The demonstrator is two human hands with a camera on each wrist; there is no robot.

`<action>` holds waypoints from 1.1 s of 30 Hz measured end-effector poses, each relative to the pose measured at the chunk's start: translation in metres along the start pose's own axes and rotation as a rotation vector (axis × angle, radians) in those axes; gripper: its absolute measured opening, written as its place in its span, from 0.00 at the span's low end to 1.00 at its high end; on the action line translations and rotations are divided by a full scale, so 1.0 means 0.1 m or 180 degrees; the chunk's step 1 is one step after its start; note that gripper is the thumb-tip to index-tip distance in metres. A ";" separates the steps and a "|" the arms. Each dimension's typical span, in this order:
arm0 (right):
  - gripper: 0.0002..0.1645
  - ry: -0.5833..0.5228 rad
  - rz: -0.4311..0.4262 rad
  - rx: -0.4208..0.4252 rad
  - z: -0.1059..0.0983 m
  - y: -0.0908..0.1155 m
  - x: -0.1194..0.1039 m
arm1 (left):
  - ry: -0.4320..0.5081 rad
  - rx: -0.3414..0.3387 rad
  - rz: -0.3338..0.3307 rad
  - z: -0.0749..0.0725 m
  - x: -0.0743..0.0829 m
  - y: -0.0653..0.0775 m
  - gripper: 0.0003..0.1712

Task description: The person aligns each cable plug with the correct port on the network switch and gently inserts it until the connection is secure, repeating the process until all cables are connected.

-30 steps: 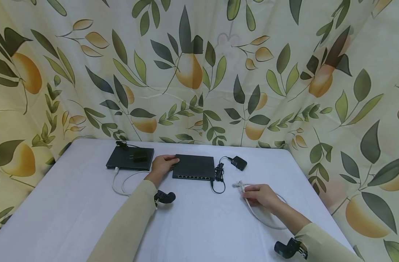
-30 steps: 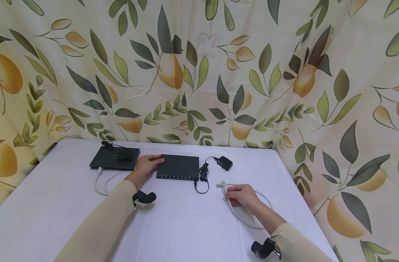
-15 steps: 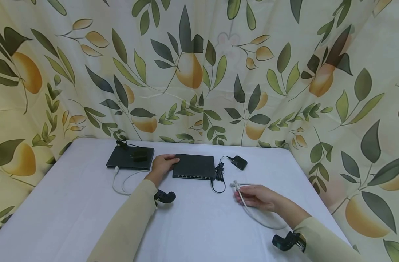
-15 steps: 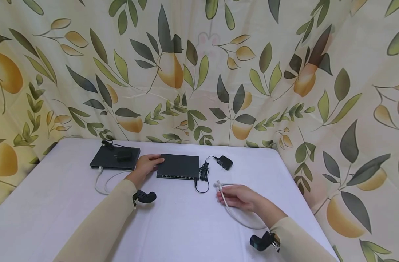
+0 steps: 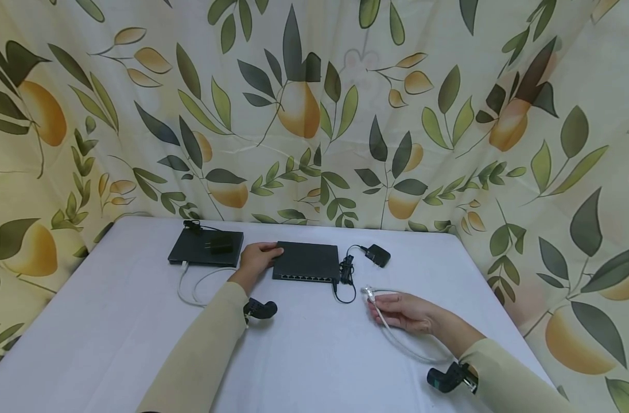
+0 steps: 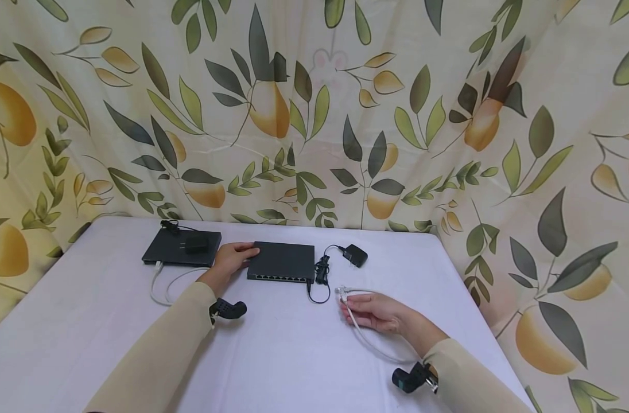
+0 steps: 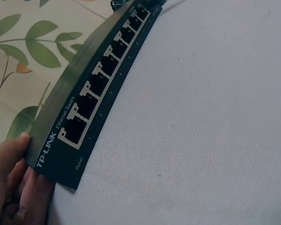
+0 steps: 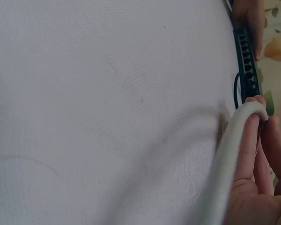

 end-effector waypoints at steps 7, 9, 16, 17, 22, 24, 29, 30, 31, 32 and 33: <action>0.14 0.0192 -0.0060 0.0078 0.05 -0.02 0.02 | 0.0001 0.0005 -0.0006 0.01 0.01 0.00 0.24; 0.14 0.0247 -0.0074 0.0115 0.08 -0.02 0.02 | -0.0007 0.0012 -0.0005 0.01 0.01 0.00 0.24; 0.13 0.0343 -0.0124 0.0069 0.20 -0.04 0.04 | -0.0014 0.0017 -0.0011 0.00 0.00 0.01 0.25; 0.13 0.0344 -0.0127 0.0059 0.21 -0.05 0.04 | -0.0019 0.0015 -0.0008 0.00 0.00 0.01 0.25; 0.13 0.0339 -0.0118 0.0145 0.27 -0.08 0.05 | -0.0036 0.0017 0.0005 0.01 0.00 0.01 0.24; 0.13 0.0361 -0.0120 0.0203 0.29 -0.10 0.05 | -0.0041 0.0021 0.0006 0.01 0.00 0.01 0.24; 0.15 0.0476 -0.0144 0.0302 0.37 -0.13 0.06 | -0.0029 0.0033 0.0002 0.01 0.00 0.00 0.24; 0.15 0.0499 -0.0151 0.0319 0.39 -0.14 0.06 | -0.0025 0.0036 0.0000 0.01 0.00 0.00 0.24; 0.15 0.0523 -0.0158 0.0338 0.41 -0.14 0.05 | -0.0019 0.0039 -0.0004 0.01 0.00 0.00 0.24; 0.15 0.0530 -0.0165 0.0371 0.42 -0.15 0.05 | -0.0013 0.0041 -0.0008 0.01 0.00 0.00 0.24; 0.15 0.0548 -0.0179 0.0389 0.44 -0.15 0.05 | -0.0008 0.0043 -0.0015 0.01 0.00 0.00 0.24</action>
Point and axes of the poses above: each hand's wrist, its own y-axis away from the middle knuckle, its own z-axis out of the palm, x = y × z, the point moved 7 cm from there along -y, towards the middle knuckle, and after that the axes turned 9 degrees about z, right-handed, at the moved point
